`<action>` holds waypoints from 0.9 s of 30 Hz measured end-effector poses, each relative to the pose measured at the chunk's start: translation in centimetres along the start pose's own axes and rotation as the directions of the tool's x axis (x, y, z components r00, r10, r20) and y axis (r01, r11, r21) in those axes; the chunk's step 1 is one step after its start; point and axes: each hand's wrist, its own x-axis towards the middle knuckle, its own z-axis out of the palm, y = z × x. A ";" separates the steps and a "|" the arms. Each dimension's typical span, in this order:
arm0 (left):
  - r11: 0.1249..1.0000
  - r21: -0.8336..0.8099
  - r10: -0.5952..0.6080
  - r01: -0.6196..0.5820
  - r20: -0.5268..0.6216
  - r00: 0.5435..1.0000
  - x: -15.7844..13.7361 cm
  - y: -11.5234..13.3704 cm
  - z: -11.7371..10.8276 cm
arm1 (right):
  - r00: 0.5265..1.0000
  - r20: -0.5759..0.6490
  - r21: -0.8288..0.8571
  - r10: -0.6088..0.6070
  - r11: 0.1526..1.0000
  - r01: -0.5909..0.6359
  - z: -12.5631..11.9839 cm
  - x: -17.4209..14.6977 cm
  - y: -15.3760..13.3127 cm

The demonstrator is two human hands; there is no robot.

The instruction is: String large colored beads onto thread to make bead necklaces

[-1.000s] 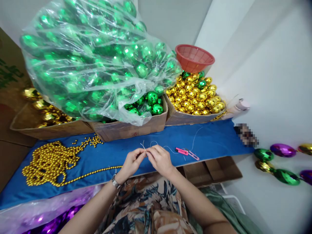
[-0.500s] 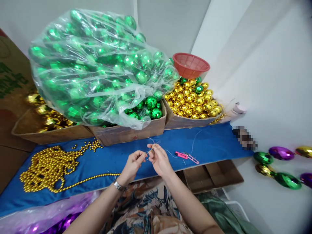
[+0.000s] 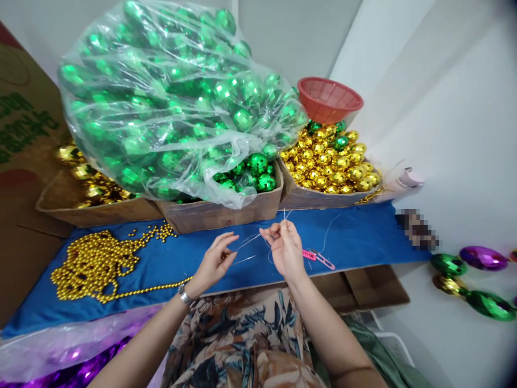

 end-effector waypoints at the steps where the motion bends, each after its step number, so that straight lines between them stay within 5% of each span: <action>1: 1.000 -0.018 -0.024 0.025 0.020 1.000 0.0 0.0 -0.3 | 0.996 0.022 -0.125 -0.089 0.988 0.091 0.2 -0.3 0.2; 2: 0.996 -0.058 -0.060 0.062 0.038 0.997 0.0 0.0 -0.6 | 0.978 0.092 -0.302 -0.187 0.931 0.206 0.5 -0.6 0.6; 4: 0.973 -0.187 -0.122 0.133 0.068 0.990 0.0 0.1 -0.8 | 0.883 0.369 -0.623 -0.291 0.628 0.467 1.1 -1.3 1.6; 6: 0.935 -0.319 -0.133 0.156 0.093 0.987 0.0 0.4 -0.8 | 0.755 0.619 -0.697 -0.214 0.292 0.655 1.5 -1.7 2.8; 7: 0.919 -0.363 -0.124 0.155 0.108 0.986 0.0 0.6 -0.9 | 0.707 0.687 -0.680 -0.168 0.196 0.707 1.6 -1.8 3.3; 11: 0.919 -0.359 -0.100 0.165 0.192 0.976 -0.1 1.3 -1.3 | 0.601 0.796 -0.600 -0.078 0.033 0.799 1.3 -1.0 4.0; 14: 0.989 -0.100 -0.080 0.105 0.234 0.969 -0.3 1.2 -2.2 | 0.544 0.837 -0.546 -0.063 -0.032 0.837 0.8 -0.4 2.6; 16: 0.977 0.214 -0.075 0.011 0.294 0.953 -0.5 0.8 -3.5 | 0.553 0.832 -0.549 -0.038 -0.202 0.811 -0.2 0.2 0.9; 19: 0.834 0.549 -0.155 -0.058 0.333 0.930 -1.0 -0.2 -6.6 | 0.585 0.808 -0.566 -0.063 -0.354 0.744 -3.0 1.7 -1.8; 22: 0.803 0.595 -0.189 -0.034 0.309 0.932 -2.5 -0.6 -10.0 | 0.646 0.756 -0.622 -0.105 -0.423 0.659 -7.2 2.8 -3.9; 27: 0.756 0.653 -0.255 0.035 0.244 0.936 -3.7 -1.5 -15.7 | 0.820 0.562 -0.752 -0.104 -0.478 0.455 -12.8 1.7 -5.2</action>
